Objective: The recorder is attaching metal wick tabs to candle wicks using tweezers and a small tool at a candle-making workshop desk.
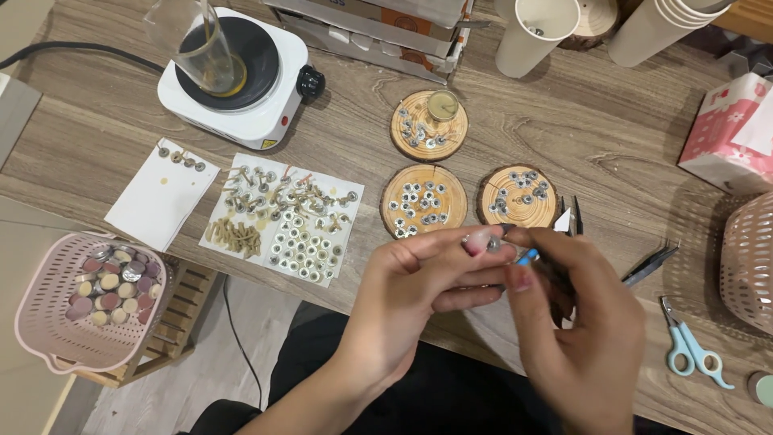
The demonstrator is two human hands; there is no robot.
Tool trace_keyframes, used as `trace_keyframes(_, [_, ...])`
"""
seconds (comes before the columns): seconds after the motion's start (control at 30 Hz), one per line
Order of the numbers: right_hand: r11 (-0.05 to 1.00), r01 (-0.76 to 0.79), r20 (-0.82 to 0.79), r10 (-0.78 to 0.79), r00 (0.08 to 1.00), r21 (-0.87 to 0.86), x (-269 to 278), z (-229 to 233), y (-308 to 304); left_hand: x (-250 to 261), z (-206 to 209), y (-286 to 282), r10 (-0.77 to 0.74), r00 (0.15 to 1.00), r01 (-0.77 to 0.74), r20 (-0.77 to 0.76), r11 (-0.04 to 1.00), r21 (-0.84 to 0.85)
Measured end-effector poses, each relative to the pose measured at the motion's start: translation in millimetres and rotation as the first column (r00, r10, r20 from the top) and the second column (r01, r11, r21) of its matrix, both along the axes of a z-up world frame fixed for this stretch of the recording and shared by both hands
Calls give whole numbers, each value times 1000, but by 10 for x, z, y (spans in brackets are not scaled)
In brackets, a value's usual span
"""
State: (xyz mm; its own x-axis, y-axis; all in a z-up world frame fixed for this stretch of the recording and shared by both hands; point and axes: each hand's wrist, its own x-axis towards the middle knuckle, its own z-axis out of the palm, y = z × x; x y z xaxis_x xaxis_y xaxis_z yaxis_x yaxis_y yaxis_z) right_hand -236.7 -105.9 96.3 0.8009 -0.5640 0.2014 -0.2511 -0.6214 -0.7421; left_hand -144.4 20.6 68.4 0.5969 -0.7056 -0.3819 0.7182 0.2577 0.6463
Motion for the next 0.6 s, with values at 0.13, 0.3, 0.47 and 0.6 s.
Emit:
trace_keyframes(0.13, [980, -77, 100, 59, 993, 183, 48, 14, 11, 16, -12, 17, 9, 1000, -9, 7, 1000, -6])
trace_keyframes(0.3, [987, -116, 92, 106, 990, 110, 58, -16, -67, 6, -66, -2, 7, 999, -6, 48, 1000, -15])
trace_keyframes(0.47, [994, -90, 54, 87, 995, 55, 22, -78, -129, -8, -69, -14, -29, 998, 29, 58, 1000, 3])
trace_keyframes(0.6, [994, -90, 53, 87, 995, 67, 48, -66, -128, -25, -89, -39, -66, 997, 63, 44, 995, 72])
